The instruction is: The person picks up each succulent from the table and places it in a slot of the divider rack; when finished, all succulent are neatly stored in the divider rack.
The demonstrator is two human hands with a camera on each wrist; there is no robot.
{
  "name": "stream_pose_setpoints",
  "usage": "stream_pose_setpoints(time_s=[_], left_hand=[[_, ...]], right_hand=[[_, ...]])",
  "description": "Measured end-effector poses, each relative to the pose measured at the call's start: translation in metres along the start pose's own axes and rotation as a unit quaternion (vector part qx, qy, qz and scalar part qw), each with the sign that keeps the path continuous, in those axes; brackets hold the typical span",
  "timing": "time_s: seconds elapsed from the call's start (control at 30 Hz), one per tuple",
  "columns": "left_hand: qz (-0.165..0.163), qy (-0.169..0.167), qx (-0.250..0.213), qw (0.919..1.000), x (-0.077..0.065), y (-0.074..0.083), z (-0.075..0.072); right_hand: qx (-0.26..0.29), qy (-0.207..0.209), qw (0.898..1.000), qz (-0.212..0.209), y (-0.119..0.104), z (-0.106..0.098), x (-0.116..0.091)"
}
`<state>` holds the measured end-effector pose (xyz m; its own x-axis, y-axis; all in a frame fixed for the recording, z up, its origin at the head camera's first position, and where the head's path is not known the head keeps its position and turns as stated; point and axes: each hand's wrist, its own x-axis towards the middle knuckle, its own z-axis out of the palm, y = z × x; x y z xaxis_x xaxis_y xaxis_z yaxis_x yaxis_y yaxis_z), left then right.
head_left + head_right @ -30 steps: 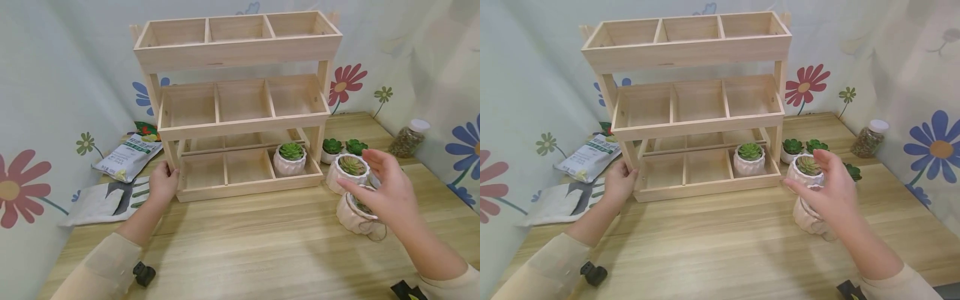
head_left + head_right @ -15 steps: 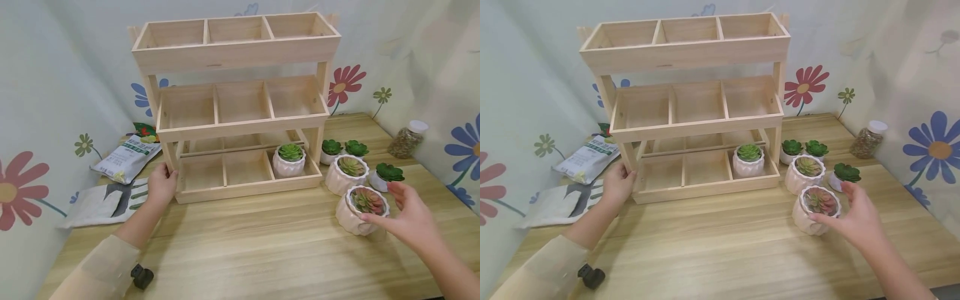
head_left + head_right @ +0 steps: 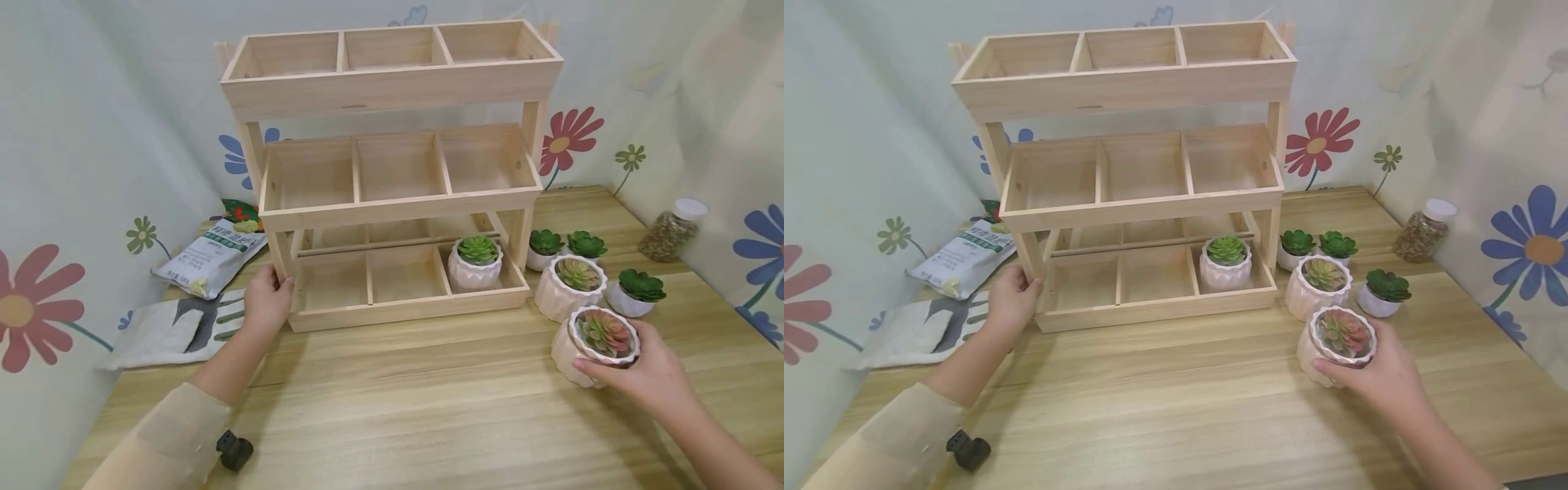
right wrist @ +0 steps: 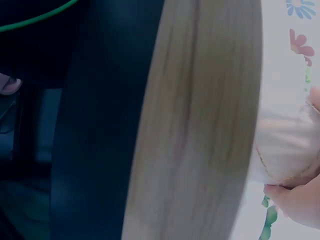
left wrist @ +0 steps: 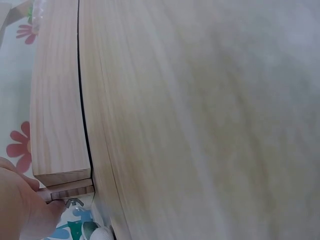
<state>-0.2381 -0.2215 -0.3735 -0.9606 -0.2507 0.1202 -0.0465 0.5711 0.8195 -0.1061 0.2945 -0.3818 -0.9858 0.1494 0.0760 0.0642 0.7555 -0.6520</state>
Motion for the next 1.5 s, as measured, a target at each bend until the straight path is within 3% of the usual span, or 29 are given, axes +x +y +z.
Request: stream_pose_setpoints(time_s=[0.33,0.6,0.83,1.1,1.27,1.5], left_hand=[[0.013,0.005,-0.002,0.9999,0.002,-0.001,0.001],[-0.003,0.005,-0.003,1.0000,0.002,-0.001,0.000],[-0.001,0.003,-0.002,1.0000,0.002,-0.001,0.000],[0.005,0.007,0.001,1.0000,0.001,-0.003,0.000],[-0.002,0.002,-0.002,1.0000,0.002,-0.004,-0.001],[-0.005,-0.006,-0.002,1.0000,0.002,-0.003,-0.001]], right_hand=[[0.027,0.035,0.999,0.004,-0.001,0.001,-0.002],[0.065,0.055,0.996,-0.023,-0.010,0.000,-0.007],[0.129,0.030,0.988,-0.085,-0.055,-0.006,-0.003],[0.191,-0.018,0.970,-0.149,-0.121,-0.002,0.021],[0.179,-0.048,0.969,-0.165,-0.153,0.015,0.043],[0.172,-0.081,0.968,-0.165,-0.178,0.055,0.073]])
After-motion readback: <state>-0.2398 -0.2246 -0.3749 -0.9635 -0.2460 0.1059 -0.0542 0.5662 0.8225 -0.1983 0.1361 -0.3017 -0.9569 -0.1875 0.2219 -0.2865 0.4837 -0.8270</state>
